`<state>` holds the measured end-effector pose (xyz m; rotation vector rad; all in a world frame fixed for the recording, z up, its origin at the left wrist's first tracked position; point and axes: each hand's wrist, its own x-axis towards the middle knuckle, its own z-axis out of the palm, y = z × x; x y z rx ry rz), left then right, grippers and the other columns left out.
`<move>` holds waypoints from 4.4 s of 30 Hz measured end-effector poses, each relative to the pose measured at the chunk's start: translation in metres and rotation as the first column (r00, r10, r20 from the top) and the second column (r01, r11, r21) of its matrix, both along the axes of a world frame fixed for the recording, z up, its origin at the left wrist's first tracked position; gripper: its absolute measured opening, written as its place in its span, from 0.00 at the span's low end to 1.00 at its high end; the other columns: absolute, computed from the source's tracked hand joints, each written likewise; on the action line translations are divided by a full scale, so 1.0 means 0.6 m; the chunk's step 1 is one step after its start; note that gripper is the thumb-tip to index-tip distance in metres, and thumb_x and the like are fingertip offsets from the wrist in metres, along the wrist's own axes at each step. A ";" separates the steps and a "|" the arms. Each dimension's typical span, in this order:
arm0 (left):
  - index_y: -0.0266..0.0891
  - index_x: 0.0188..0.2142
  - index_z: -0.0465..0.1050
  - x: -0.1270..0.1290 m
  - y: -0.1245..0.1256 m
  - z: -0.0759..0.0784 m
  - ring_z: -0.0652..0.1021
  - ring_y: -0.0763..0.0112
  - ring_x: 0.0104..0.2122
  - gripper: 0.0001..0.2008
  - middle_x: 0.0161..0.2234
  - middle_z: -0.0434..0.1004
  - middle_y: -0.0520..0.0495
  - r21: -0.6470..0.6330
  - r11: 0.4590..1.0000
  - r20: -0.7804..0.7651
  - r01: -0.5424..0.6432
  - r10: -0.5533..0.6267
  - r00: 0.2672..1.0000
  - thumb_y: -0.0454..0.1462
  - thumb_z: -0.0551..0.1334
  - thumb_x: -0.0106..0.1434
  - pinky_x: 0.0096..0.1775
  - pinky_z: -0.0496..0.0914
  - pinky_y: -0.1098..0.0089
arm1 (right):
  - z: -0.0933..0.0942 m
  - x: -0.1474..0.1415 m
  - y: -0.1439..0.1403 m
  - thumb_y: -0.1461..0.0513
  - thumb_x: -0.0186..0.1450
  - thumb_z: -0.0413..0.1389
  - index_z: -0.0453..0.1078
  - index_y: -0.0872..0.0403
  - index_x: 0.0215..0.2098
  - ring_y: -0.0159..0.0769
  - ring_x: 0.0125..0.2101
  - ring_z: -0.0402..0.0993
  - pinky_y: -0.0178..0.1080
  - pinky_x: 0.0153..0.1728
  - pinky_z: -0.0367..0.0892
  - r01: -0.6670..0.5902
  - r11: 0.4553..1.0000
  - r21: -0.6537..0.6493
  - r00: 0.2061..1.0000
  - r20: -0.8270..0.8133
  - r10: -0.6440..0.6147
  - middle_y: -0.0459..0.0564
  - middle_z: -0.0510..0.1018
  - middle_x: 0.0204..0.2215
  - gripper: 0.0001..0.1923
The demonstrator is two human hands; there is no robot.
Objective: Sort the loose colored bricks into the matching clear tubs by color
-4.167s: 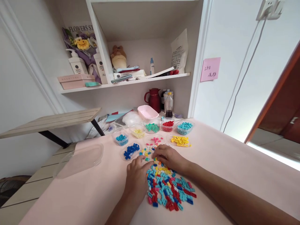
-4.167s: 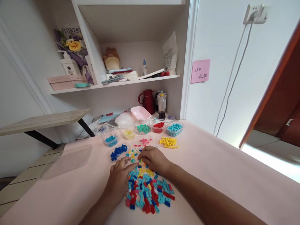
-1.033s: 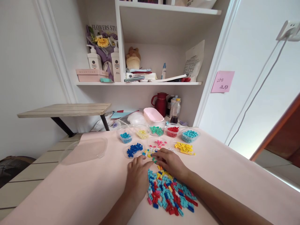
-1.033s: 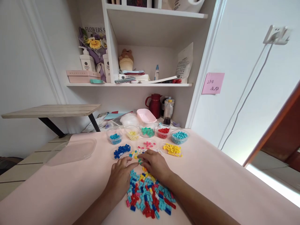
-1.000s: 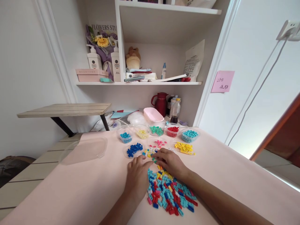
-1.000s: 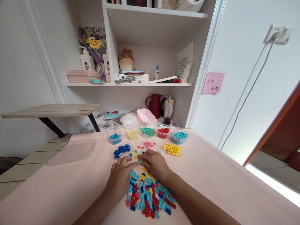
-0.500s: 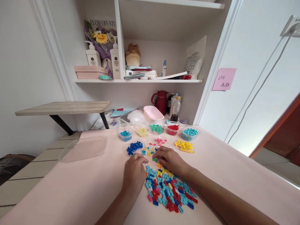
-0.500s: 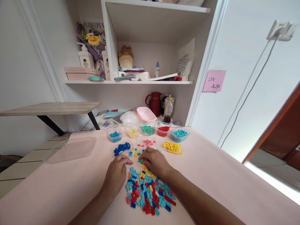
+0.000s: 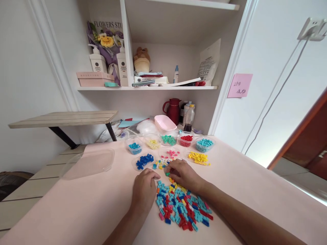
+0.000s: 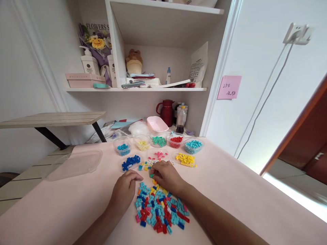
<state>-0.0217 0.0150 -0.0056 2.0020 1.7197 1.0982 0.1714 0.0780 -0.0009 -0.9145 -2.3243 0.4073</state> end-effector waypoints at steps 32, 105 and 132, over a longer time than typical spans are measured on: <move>0.41 0.25 0.76 0.003 0.001 0.001 0.77 0.64 0.37 0.19 0.31 0.79 0.48 -0.048 0.998 0.124 -0.032 0.038 0.992 0.25 0.48 0.53 0.42 0.67 0.65 | 0.142 0.018 0.203 0.61 0.55 0.59 0.75 0.53 0.31 0.38 0.30 0.73 0.38 0.34 0.66 0.442 0.892 -0.090 0.855 -0.258 -0.450 0.50 0.79 0.31 0.06; 0.42 0.23 0.73 -0.005 0.009 0.004 0.78 0.66 0.31 0.15 0.29 0.78 0.50 -0.128 0.991 0.271 -0.031 0.065 0.960 0.31 0.48 0.53 0.37 0.70 0.68 | 0.090 0.015 0.183 0.63 0.61 0.53 0.75 0.54 0.40 0.35 0.32 0.76 0.36 0.35 0.68 0.375 0.898 -0.230 0.854 -0.290 -0.431 0.49 0.79 0.33 0.11; 0.42 0.40 0.78 -0.005 0.009 -0.006 0.72 0.63 0.49 0.24 0.45 0.75 0.45 -0.028 1.000 -0.100 -0.006 0.003 0.995 0.24 0.48 0.54 0.53 0.65 0.61 | 0.025 0.016 0.000 0.65 0.67 0.47 0.74 0.51 0.43 0.39 0.41 0.71 0.40 0.44 0.66 0.037 0.999 0.011 0.997 0.070 -0.037 0.51 0.77 0.39 0.14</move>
